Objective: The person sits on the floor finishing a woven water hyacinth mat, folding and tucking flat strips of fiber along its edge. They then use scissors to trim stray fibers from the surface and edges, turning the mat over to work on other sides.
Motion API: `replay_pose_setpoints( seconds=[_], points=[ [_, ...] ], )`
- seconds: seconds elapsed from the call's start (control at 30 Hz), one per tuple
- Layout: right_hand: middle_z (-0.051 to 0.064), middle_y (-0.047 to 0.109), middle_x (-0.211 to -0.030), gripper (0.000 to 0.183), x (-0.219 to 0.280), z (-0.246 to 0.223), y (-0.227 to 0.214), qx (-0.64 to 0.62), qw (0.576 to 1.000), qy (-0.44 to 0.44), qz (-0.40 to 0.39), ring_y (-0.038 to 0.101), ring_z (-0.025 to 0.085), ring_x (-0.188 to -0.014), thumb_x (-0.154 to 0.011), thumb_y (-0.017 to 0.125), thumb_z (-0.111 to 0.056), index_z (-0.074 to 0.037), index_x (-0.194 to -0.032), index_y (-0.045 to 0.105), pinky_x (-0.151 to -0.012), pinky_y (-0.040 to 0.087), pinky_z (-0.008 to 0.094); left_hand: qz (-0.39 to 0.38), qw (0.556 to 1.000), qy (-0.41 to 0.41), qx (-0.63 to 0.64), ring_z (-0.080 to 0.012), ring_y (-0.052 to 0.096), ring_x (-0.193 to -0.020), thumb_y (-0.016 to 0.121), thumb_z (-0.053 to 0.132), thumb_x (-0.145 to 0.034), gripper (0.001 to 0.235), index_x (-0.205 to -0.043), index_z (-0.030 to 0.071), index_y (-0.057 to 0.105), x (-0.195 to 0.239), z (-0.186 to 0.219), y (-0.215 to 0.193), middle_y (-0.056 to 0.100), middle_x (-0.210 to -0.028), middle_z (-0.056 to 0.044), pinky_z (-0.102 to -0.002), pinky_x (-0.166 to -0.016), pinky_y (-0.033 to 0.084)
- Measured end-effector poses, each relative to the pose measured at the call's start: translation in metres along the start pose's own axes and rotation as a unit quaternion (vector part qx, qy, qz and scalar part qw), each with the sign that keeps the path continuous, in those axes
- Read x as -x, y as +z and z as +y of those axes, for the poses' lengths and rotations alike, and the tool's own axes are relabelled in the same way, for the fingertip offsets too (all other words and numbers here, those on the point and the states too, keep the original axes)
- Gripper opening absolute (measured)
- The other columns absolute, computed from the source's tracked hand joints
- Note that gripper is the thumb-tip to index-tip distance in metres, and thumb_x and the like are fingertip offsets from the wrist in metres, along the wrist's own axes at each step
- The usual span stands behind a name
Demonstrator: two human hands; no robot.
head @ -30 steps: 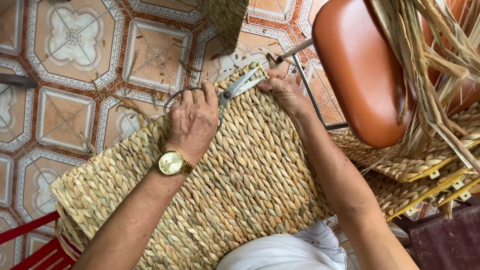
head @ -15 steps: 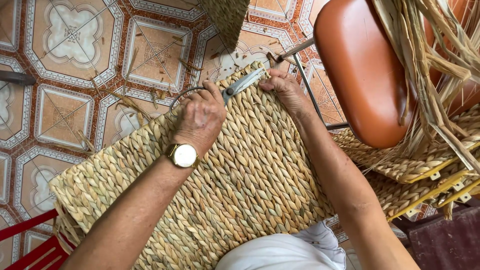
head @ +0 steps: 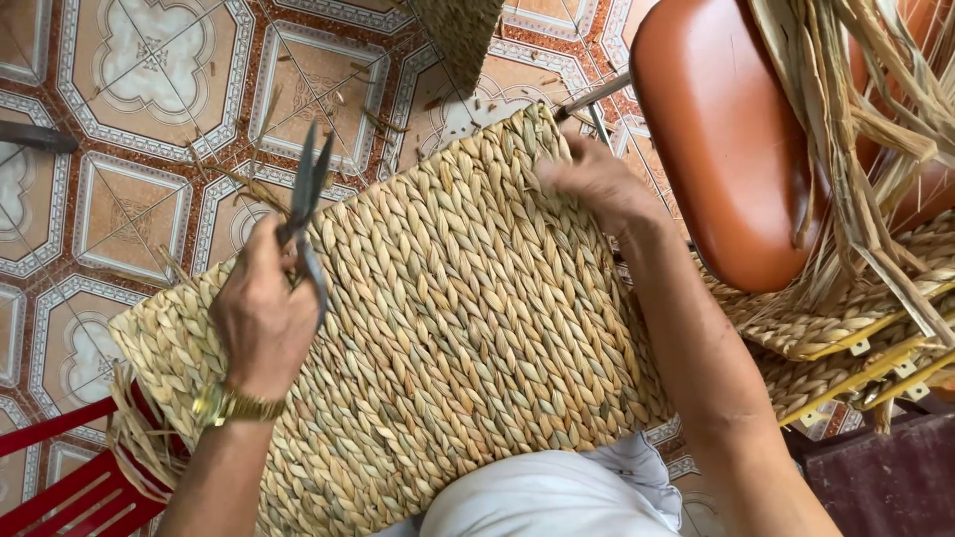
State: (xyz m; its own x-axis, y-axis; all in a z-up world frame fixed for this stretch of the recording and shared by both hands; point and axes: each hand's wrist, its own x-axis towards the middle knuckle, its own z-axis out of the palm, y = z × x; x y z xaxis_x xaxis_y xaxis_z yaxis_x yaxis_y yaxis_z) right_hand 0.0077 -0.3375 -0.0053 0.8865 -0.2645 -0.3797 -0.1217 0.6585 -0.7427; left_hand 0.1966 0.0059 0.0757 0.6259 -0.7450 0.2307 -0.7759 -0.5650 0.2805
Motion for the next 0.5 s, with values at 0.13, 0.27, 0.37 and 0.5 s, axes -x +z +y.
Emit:
replay_pose_setpoints(
  seconds=[0.13,0.27,0.37,0.5],
  points=[
    [0.017,0.079,-0.102,0.083,0.010,0.008,-0.003,0.240,0.965,0.011,0.102,0.076,0.027,-0.102,-0.076,0.082,-0.027,-0.002,-0.141,0.036,-0.094,0.056,0.039,0.065,0.997,-0.036,-0.010,-0.0197,0.068,-0.080,0.076,0.010,-0.102,0.041,-0.136,-0.005,0.058,0.051,-0.035,0.002,0.072,-0.105,-0.012,-0.032,-0.065,0.055],
    [0.017,0.078,-0.115,0.096,0.028,-0.006,0.048,0.246,0.933,0.117,0.234,0.071,0.037,-0.113,-0.076,0.088,-0.024,0.009,-0.147,0.033,-0.101,0.049,0.053,0.112,0.978,-0.165,0.056,-0.0234,0.067,-0.096,0.083,0.004,-0.094,0.055,-0.141,-0.006,0.056,0.105,-0.068,-0.032,0.069,-0.112,-0.016,-0.036,-0.085,0.056],
    [0.014,0.070,-0.123,0.109,0.006,0.012,0.005,0.300,0.926,0.092,0.210,0.064,0.019,-0.118,-0.080,0.092,-0.028,0.005,-0.153,0.018,-0.096,0.045,0.037,0.140,0.934,-0.302,0.129,-0.0151,0.069,-0.100,0.079,0.007,-0.091,0.056,-0.141,0.000,0.056,0.142,-0.090,-0.052,0.071,-0.113,-0.011,-0.031,-0.080,0.058],
    [0.012,0.065,-0.130,0.088,-0.016,0.000,-0.010,0.348,0.927,-0.117,0.075,0.066,0.018,-0.116,-0.087,0.089,-0.030,0.006,-0.153,0.043,-0.099,0.056,0.035,0.190,0.939,-0.276,-0.081,-0.0241,0.063,-0.096,0.087,0.003,-0.089,0.052,-0.134,-0.001,0.061,0.201,-0.125,-0.065,0.067,-0.109,-0.015,-0.038,-0.083,0.055]
  ],
)
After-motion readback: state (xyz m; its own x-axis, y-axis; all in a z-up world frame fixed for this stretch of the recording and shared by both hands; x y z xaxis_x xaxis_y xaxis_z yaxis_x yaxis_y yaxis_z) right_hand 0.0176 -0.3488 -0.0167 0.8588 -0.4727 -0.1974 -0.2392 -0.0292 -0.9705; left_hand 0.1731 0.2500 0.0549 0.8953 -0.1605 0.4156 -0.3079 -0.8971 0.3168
